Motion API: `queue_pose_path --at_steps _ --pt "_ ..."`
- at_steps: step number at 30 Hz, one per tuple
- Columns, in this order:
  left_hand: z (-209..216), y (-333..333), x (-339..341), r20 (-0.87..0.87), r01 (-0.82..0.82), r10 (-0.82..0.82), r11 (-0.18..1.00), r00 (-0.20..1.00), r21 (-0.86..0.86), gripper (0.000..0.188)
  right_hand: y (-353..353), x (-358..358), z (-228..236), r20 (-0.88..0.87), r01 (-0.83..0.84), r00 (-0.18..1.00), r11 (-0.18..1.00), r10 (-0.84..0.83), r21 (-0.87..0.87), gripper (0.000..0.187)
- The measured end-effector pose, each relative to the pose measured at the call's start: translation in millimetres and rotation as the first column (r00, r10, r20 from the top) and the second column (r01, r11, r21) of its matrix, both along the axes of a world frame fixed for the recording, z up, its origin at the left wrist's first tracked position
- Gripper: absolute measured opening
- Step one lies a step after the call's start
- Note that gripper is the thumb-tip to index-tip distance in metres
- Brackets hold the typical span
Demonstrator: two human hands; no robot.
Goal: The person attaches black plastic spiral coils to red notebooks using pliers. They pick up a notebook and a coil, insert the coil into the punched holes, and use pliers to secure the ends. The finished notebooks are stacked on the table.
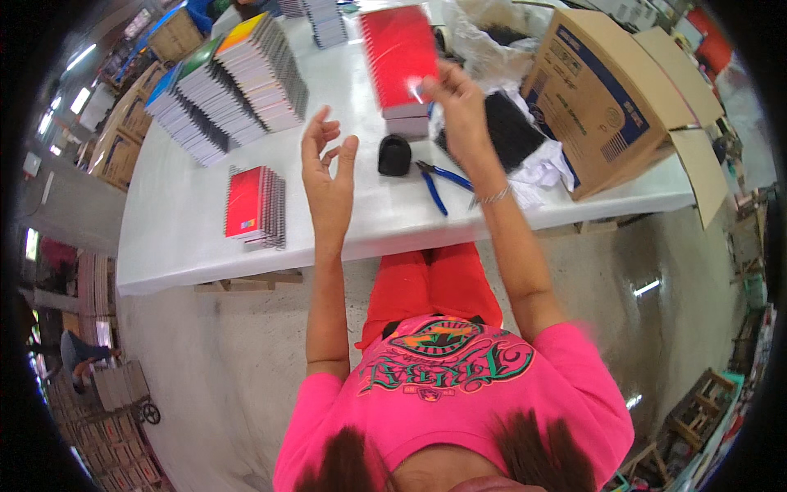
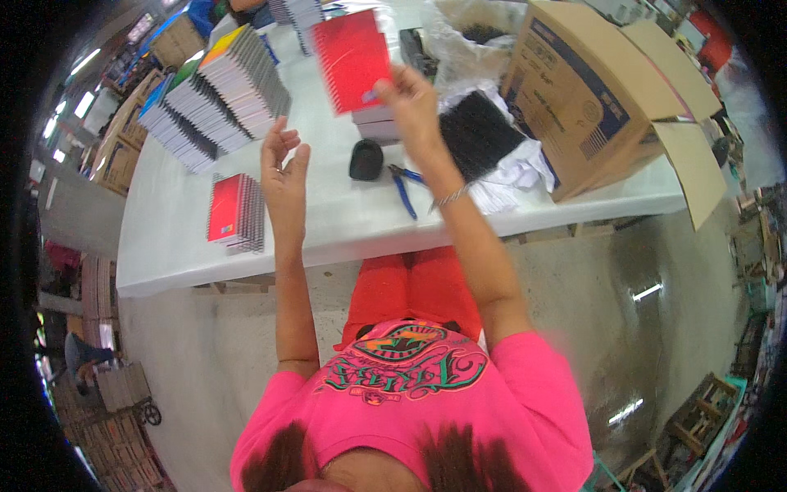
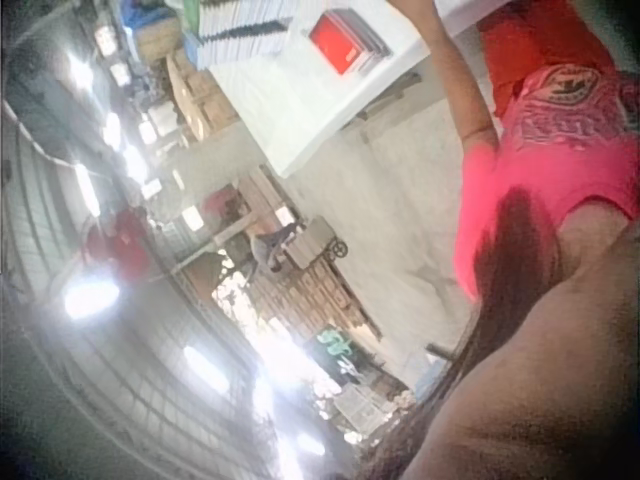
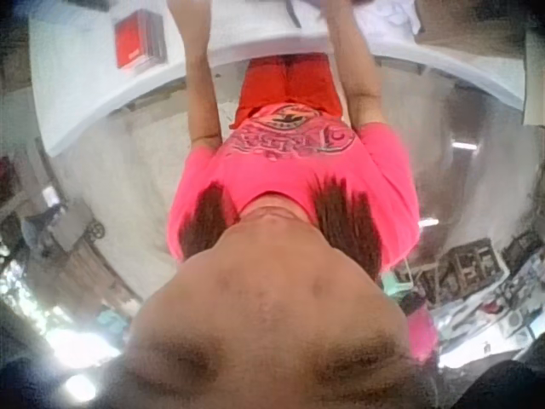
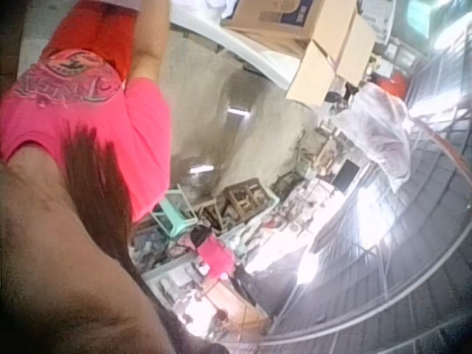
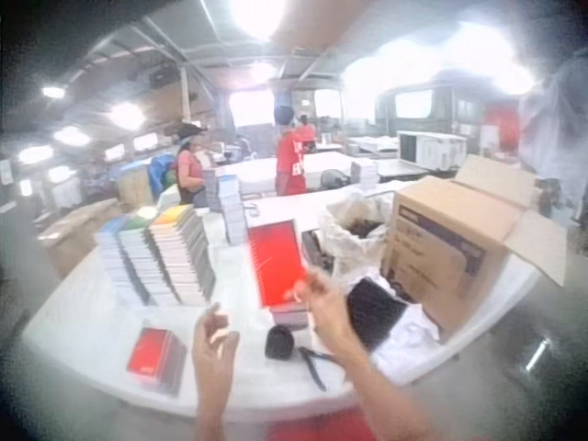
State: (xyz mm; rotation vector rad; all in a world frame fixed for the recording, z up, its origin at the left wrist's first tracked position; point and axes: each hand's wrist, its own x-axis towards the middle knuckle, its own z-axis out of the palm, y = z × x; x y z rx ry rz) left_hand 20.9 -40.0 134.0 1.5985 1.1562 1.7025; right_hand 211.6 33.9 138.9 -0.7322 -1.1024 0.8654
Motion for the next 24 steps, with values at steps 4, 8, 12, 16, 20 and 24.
queue_pose_path --at_steps 4,8,12,16,20,24 --pt "-2 -1 15 0.155 0.154 -0.147 0.988 0.977 -0.033 0.041 -68 -22 -26 -0.057 -0.101 0.994 0.990 0.096 -0.096 0.024" --pt "-16 -7 9 0.066 0.246 -0.238 0.959 0.969 -0.142 0.022 -90 -2 -58 0.186 -0.039 0.980 0.982 0.074 -0.184 0.028" --pt "-15 -21 -8 -0.349 0.053 -0.082 0.994 0.934 -0.092 0.018 -57 79 -64 0.614 0.353 0.721 0.933 -0.321 0.072 0.031" --pt "-20 -20 -13 -0.781 -0.026 0.051 0.999 0.622 0.045 0.020 -18 185 -87 0.843 0.663 0.115 0.673 -0.525 0.328 0.023" --pt "-62 -17 -29 -0.902 -0.063 0.070 0.997 0.426 0.048 0.029 1 204 -113 0.884 0.552 -0.197 0.698 -0.424 0.457 0.016" --pt "-72 -18 -27 -0.901 -0.066 0.035 0.998 0.432 0.006 0.033 -1 211 -121 0.908 0.546 -0.225 0.726 -0.354 0.419 0.009"
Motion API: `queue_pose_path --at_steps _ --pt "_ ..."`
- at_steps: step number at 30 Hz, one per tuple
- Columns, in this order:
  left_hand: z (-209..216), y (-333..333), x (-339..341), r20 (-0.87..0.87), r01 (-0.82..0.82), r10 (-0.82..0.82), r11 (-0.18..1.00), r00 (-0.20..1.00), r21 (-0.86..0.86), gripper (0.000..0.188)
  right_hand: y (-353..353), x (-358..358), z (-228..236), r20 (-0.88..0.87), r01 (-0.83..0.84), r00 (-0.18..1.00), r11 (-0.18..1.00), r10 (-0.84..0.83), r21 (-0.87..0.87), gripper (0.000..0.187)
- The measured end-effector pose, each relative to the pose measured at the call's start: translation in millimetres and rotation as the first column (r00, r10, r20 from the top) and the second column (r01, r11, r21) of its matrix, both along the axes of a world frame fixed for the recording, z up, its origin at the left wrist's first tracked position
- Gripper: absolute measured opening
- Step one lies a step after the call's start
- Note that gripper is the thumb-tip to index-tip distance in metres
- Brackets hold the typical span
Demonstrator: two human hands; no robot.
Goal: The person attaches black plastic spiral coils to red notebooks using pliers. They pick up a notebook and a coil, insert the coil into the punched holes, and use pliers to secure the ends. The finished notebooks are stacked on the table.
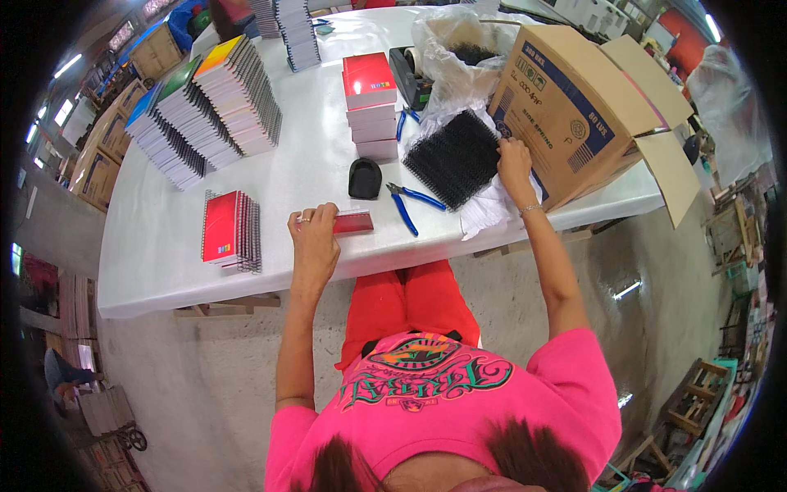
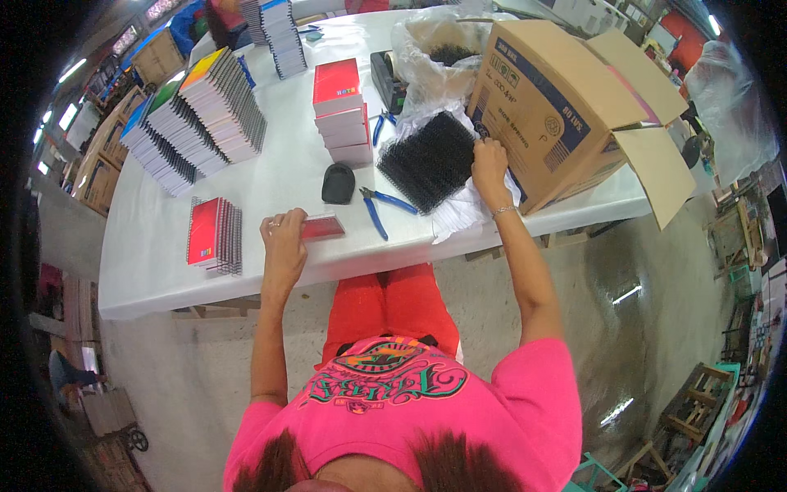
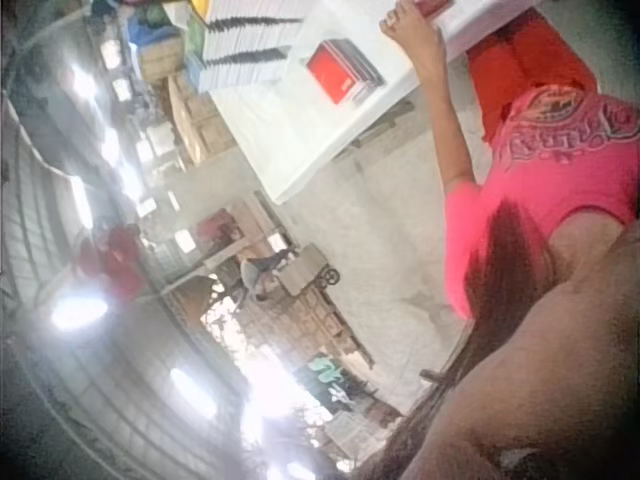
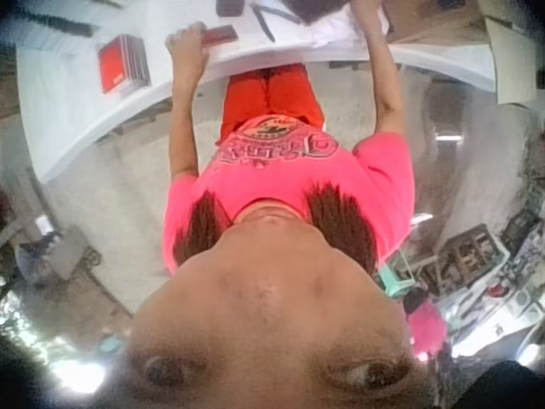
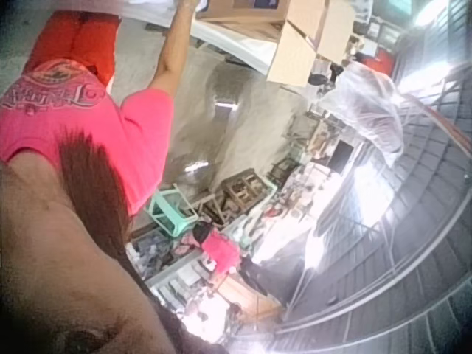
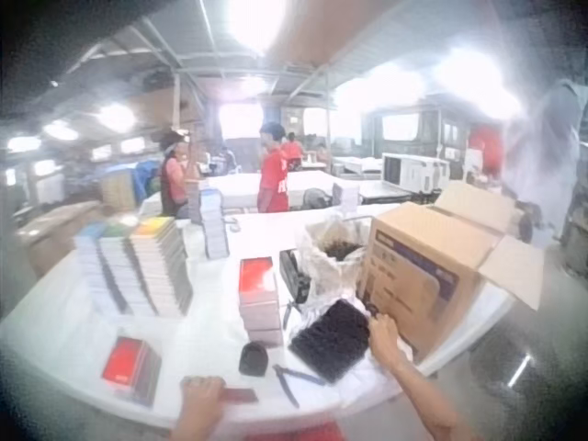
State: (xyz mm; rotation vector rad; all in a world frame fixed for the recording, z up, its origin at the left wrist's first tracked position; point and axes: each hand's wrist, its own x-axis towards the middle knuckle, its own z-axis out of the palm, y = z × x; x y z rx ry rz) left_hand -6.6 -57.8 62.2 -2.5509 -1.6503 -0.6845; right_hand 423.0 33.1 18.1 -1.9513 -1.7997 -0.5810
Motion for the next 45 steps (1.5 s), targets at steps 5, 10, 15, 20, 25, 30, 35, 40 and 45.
queue_pose_path --at_steps 5,10,15,20,25,30,35,40,45 --pt "-6 -10 5 0.043 -0.044 0.043 0.999 0.998 0.008 0.037 0 -2 6 -0.092 -0.011 0.996 1.000 0.013 0.021 0.004" --pt "-10 -15 9 0.110 -0.064 0.057 0.996 0.992 0.063 0.036 2 -2 3 -0.057 -0.017 0.998 0.999 0.019 0.043 0.005" --pt "-13 -12 19 0.126 -0.103 0.100 0.994 0.987 0.021 0.035 2 6 -3 -0.052 -0.022 0.998 0.998 0.025 0.050 0.006" --pt "-16 -13 19 0.217 -0.112 0.118 0.993 0.969 -0.039 0.026 2 -1 -4 -0.015 -0.015 1.000 0.999 0.016 0.051 0.005" --pt "-9 -18 27 0.286 -0.119 0.111 0.993 0.952 0.009 0.037 1 -4 -4 0.012 0.020 1.000 0.997 -0.021 0.077 0.005" --pt "-23 -9 33 0.285 -0.213 0.193 0.976 0.939 0.039 0.058 -2 -7 -4 0.004 0.015 1.000 0.993 -0.015 0.116 0.009" --pt "-28 -4 38 0.285 -0.266 0.227 0.958 0.931 0.108 0.060 -7 -18 14 -0.226 0.049 0.974 0.990 -0.018 0.131 0.010" --pt "-31 -1 43 0.311 -0.291 0.238 0.947 0.920 0.136 0.054 -11 -19 34 -0.541 0.008 0.831 0.971 0.127 0.240 0.010" --pt "-33 -2 45 0.329 -0.301 0.243 0.943 0.913 0.139 0.045 -26 -37 60 -0.862 -0.139 0.265 0.902 0.431 0.408 0.012"
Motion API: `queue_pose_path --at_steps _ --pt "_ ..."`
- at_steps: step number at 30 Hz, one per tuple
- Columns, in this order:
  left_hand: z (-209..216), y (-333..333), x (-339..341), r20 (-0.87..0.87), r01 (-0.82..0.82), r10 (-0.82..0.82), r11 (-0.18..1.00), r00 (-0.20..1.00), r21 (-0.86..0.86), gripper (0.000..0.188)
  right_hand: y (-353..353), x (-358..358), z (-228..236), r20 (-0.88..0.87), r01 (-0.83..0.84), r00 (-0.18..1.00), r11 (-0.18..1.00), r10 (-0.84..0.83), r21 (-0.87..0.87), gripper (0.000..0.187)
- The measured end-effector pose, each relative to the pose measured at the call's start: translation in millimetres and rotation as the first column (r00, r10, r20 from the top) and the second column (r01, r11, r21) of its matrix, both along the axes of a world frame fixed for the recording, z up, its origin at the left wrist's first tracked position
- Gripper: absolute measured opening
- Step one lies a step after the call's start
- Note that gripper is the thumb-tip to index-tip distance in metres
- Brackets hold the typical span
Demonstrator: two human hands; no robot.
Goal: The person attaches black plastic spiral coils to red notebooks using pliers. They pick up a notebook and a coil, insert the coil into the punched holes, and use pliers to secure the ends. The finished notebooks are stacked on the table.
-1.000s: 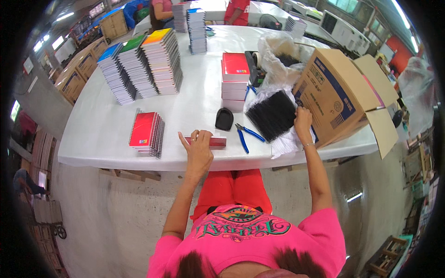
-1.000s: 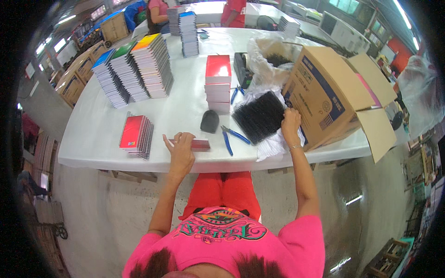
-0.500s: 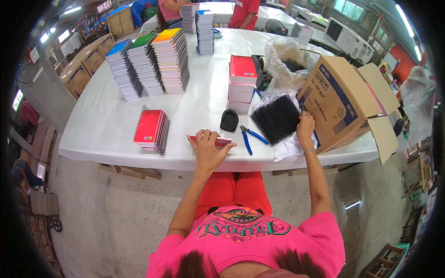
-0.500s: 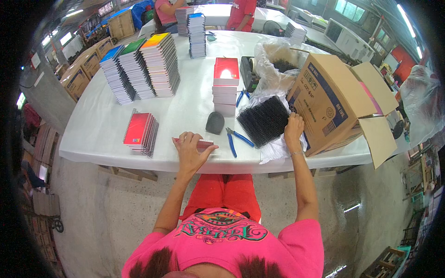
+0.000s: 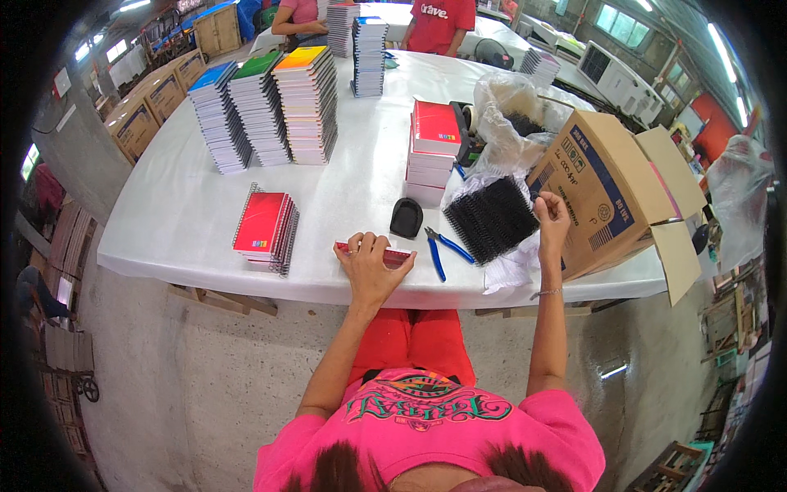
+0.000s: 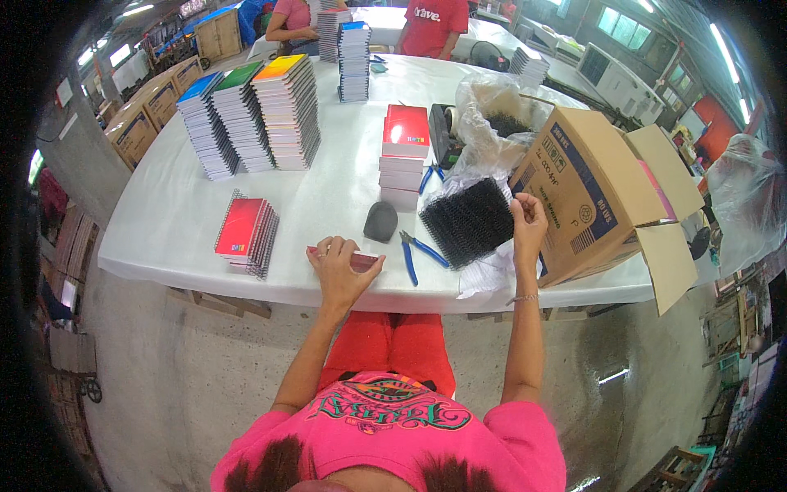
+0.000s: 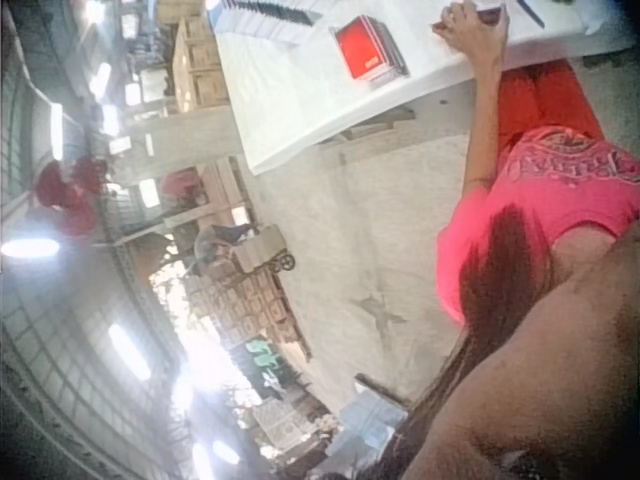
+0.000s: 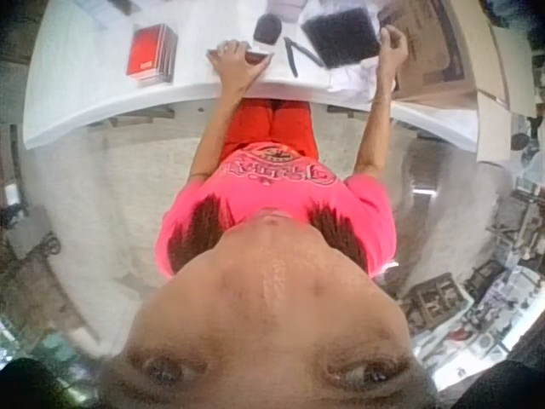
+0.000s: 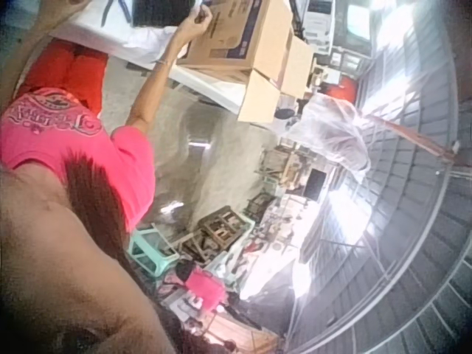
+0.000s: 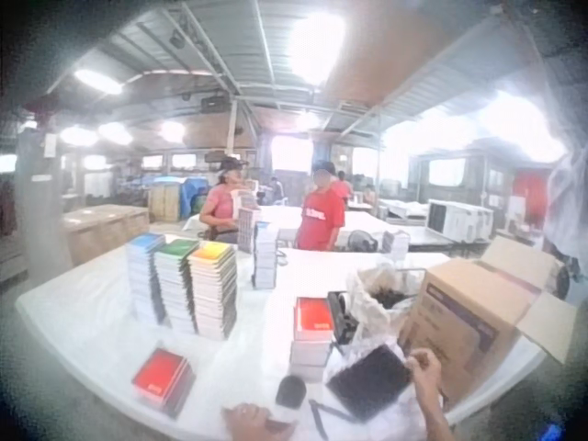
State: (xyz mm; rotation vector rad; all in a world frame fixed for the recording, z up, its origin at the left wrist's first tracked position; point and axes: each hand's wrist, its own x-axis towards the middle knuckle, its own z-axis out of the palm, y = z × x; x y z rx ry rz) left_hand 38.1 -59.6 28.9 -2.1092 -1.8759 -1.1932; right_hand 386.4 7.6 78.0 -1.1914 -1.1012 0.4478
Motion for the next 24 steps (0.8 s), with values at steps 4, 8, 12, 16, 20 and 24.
queue_pose_path --at_steps 4,8,12,16,20,24 --pt "-1 -1 1 0.042 0.021 -0.024 0.998 0.999 0.066 0.036 -28 -47 39 -0.150 -0.179 0.971 0.982 0.186 0.058 0.014" --pt "0 1 -5 0.067 0.065 -0.068 0.997 0.995 0.046 0.034 -40 -88 53 0.007 -0.428 0.904 0.904 0.428 0.016 0.015" --pt "7 2 -9 0.113 0.145 -0.145 0.989 0.983 0.008 0.030 -44 -126 22 0.186 -0.484 0.826 0.838 0.533 -0.253 0.020" --pt "3 0 -15 0.140 0.198 -0.191 0.980 0.972 -0.032 0.022 -48 -155 -3 0.311 -0.470 0.775 0.831 0.550 -0.297 0.020" --pt "-4 4 -18 0.137 0.191 -0.189 0.982 0.972 0.000 0.025 -44 -166 -19 0.417 -0.535 0.696 0.810 0.584 -0.241 0.020" --pt "-2 4 -21 0.168 0.251 -0.244 0.968 0.955 -0.022 0.025 -50 -170 -17 0.482 -0.546 0.647 0.800 0.590 -0.247 0.018"
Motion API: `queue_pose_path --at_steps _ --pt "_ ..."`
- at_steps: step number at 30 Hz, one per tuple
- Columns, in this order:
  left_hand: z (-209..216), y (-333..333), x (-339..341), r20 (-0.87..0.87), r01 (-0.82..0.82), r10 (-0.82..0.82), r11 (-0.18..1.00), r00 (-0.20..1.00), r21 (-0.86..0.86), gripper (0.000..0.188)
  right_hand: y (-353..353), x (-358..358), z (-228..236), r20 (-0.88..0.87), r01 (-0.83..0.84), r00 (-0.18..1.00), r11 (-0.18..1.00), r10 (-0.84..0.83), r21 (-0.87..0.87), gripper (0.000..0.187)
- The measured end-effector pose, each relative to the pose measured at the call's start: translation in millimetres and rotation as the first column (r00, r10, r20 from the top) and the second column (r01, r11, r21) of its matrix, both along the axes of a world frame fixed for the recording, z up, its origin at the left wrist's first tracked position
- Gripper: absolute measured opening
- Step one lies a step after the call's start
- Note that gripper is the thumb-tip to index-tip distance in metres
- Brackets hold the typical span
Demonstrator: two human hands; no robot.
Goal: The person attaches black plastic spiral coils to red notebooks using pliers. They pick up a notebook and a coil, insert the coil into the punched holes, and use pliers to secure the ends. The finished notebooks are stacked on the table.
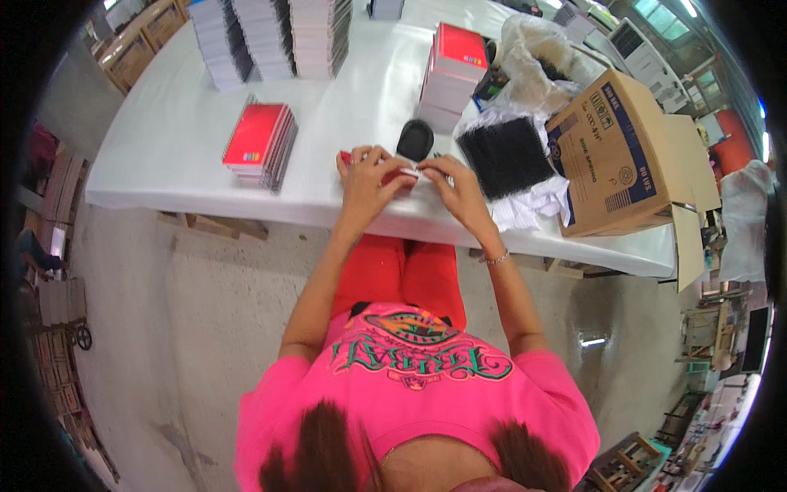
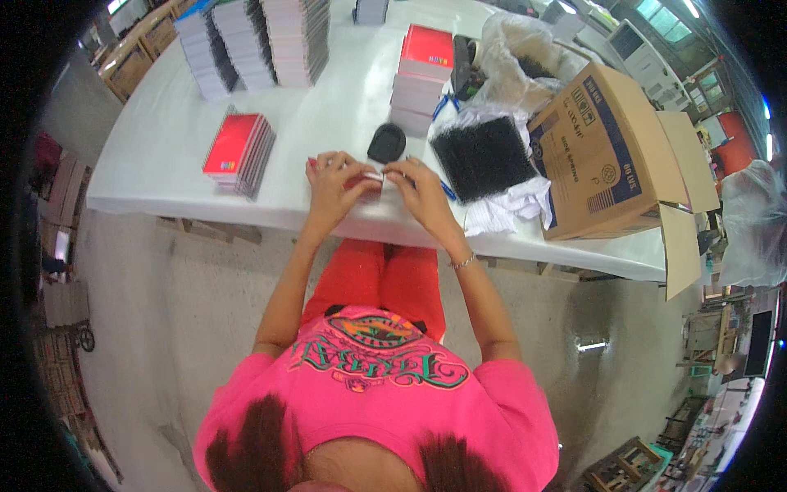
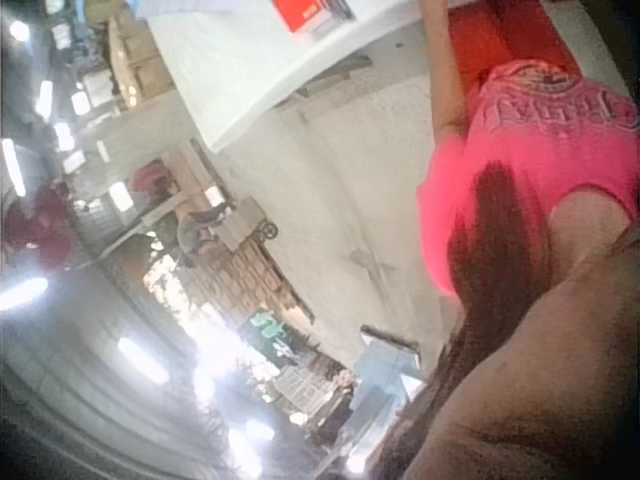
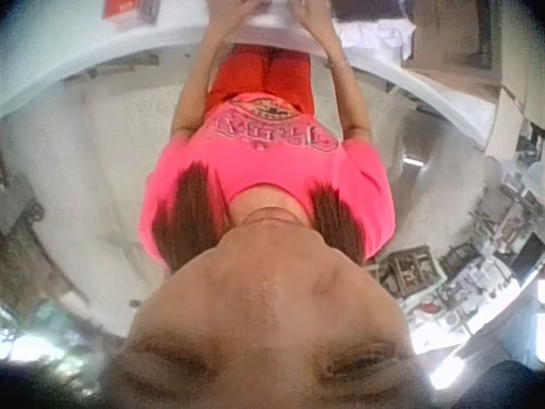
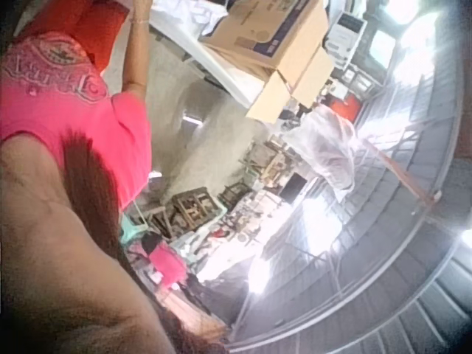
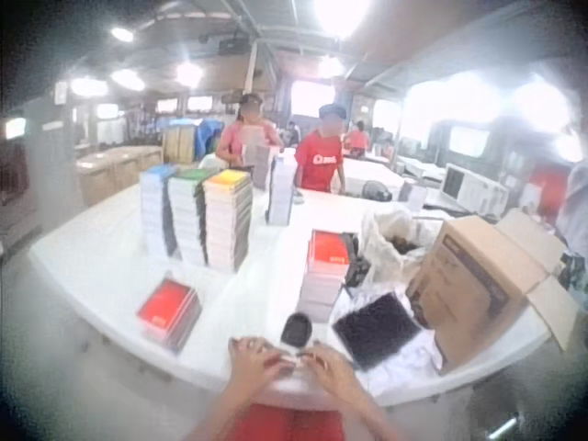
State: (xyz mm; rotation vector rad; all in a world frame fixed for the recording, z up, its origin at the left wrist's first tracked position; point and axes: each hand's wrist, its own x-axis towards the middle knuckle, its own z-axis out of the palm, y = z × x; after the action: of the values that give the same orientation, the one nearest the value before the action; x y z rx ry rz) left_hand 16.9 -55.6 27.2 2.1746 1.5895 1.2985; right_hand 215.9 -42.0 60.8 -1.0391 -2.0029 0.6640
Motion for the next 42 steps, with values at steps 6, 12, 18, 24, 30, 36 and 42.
queue_pose_path --at_steps 6,12,18,24,30,36,42 --pt "0 -1 1 0.001 -0.002 0.002 1.000 1.000 0.004 0.021 -2 1 0 -0.084 0.022 0.996 0.996 -0.030 -0.092 0.018" --pt "1 1 2 -0.007 -0.009 0.009 1.000 1.000 -0.009 0.022 -5 0 5 -0.101 0.060 0.992 0.980 -0.080 -0.189 0.018" --pt "1 1 0 0.000 0.002 -0.002 1.000 1.000 -0.026 0.024 -4 1 4 -0.060 0.034 0.997 0.971 -0.050 -0.238 0.018" --pt "0 1 2 -0.012 -0.012 0.012 1.000 1.000 -0.006 0.025 -7 -2 0 -0.080 0.024 0.996 0.993 -0.034 -0.120 0.020" --pt "2 -1 1 -0.006 -0.021 0.021 1.000 1.000 0.001 0.023 -8 -5 -4 -0.099 0.040 0.994 0.995 -0.050 -0.094 0.023" --pt "3 1 5 0.000 -0.044 0.044 0.999 0.999 -0.011 0.021 -10 -9 -10 -0.143 0.070 0.988 0.997 -0.065 0.026 0.019" --pt "5 2 4 -0.034 -0.052 0.050 0.998 0.998 -0.037 0.020 -13 -16 -1 -0.023 0.116 0.993 0.990 -0.115 0.074 0.012"
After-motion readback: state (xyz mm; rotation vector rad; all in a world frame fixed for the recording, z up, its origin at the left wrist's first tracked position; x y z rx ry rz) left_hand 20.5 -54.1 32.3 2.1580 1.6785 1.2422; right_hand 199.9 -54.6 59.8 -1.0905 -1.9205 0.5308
